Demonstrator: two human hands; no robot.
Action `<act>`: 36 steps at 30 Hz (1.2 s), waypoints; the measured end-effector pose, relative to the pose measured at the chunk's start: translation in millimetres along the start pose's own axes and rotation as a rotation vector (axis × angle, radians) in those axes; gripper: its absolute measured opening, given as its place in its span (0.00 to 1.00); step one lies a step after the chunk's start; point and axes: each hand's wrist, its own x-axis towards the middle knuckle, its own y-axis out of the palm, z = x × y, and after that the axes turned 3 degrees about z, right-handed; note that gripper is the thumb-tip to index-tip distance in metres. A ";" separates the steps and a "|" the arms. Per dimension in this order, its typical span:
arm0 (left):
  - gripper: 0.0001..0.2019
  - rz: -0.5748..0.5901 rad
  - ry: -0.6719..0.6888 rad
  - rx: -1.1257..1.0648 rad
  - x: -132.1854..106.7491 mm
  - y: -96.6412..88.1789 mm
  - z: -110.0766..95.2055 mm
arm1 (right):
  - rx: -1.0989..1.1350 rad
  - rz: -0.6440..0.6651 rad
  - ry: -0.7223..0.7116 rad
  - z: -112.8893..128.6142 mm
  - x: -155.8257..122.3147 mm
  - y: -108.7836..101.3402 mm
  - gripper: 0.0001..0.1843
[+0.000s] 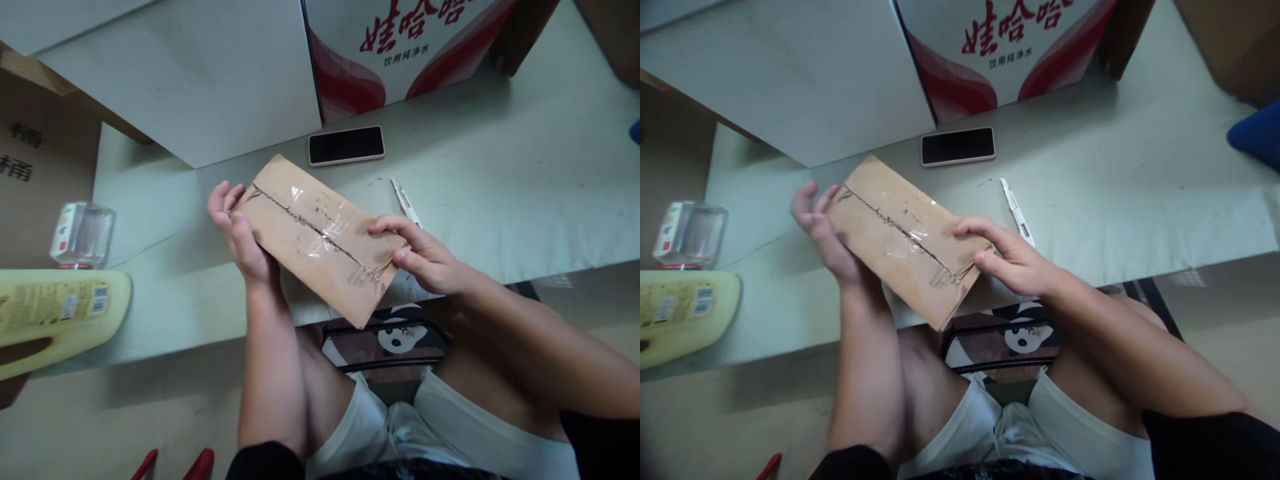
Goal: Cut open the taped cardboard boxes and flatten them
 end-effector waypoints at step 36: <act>0.21 -0.015 -0.061 -0.036 -0.1 2.2 -8.4 | -0.677 -0.299 0.611 -1.4 -6.4 -41.9 0.07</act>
